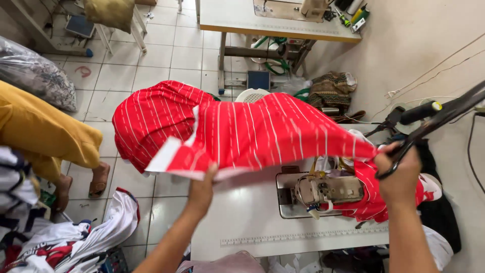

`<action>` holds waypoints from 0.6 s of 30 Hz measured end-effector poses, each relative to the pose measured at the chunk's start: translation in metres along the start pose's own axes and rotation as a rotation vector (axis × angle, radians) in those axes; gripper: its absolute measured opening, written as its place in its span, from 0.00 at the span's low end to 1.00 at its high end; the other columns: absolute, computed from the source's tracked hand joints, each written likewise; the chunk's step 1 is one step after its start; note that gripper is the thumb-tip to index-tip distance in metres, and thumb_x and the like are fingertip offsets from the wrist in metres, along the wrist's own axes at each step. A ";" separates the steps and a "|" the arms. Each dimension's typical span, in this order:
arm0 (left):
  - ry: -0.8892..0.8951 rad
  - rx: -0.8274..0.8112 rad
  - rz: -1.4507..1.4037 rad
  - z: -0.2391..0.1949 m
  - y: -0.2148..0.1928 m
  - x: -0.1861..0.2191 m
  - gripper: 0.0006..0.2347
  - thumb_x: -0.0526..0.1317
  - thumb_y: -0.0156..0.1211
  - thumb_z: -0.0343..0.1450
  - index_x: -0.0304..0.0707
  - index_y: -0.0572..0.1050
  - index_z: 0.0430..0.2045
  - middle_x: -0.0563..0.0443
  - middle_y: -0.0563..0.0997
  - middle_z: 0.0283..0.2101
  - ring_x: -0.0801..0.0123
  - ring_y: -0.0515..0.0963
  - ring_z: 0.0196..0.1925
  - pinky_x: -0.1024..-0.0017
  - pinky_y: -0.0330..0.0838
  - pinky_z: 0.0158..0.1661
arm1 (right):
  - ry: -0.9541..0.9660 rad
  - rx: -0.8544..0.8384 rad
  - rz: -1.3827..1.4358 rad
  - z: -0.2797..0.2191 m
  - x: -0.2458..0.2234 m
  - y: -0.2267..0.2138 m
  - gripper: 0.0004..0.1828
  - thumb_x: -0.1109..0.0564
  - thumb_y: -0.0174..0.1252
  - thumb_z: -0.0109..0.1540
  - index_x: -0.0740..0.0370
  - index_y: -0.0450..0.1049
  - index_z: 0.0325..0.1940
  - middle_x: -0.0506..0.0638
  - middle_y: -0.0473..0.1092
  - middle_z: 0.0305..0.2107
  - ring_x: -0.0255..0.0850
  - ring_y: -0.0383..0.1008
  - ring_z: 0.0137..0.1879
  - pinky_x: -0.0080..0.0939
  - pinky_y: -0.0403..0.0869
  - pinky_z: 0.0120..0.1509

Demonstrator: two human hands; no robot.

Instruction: Cutting strips of red and white striped fabric using scissors on a work table in a garment factory.

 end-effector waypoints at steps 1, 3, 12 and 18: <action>-0.093 -0.032 0.076 -0.008 -0.001 -0.036 0.22 0.48 0.51 0.65 0.43 0.69 0.54 0.51 0.75 0.57 0.63 0.71 0.61 0.67 0.60 0.61 | 0.011 -0.084 -0.063 -0.013 0.012 0.005 0.08 0.64 0.50 0.54 0.60 0.62 0.37 0.48 0.65 0.35 0.37 0.63 0.40 0.36 0.65 0.49; -0.285 -0.064 0.200 -0.016 -0.003 -0.124 0.19 0.52 0.51 0.65 0.42 0.73 0.42 0.50 0.76 0.43 0.64 0.71 0.45 0.67 0.63 0.49 | 0.091 -0.132 -0.188 -0.028 0.032 0.002 0.10 0.63 0.53 0.55 0.59 0.64 0.39 0.48 0.66 0.34 0.39 0.65 0.39 0.39 0.65 0.49; -0.873 -0.435 0.491 -0.073 0.004 -0.335 0.18 0.51 0.44 0.70 0.36 0.73 0.42 0.47 0.79 0.39 0.64 0.77 0.38 0.69 0.70 0.38 | 0.242 -0.594 -0.122 -0.125 0.037 0.129 0.11 0.61 0.54 0.57 0.59 0.66 0.44 0.53 0.71 0.39 0.45 0.74 0.44 0.45 0.73 0.48; -0.903 -0.387 0.556 -0.070 -0.036 -0.306 0.15 0.48 0.48 0.66 0.45 0.73 0.41 0.47 0.77 0.34 0.66 0.73 0.30 0.70 0.60 0.32 | 0.350 -0.749 -0.243 -0.206 0.161 0.232 0.18 0.60 0.53 0.53 0.58 0.63 0.47 0.57 0.72 0.38 0.56 0.72 0.44 0.52 0.68 0.43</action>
Point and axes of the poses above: each hand's wrist, its own z-axis towards the middle knuckle, its own y-axis out of the palm, x = y × z, the point moved 6 cm from there along z, towards the middle knuckle
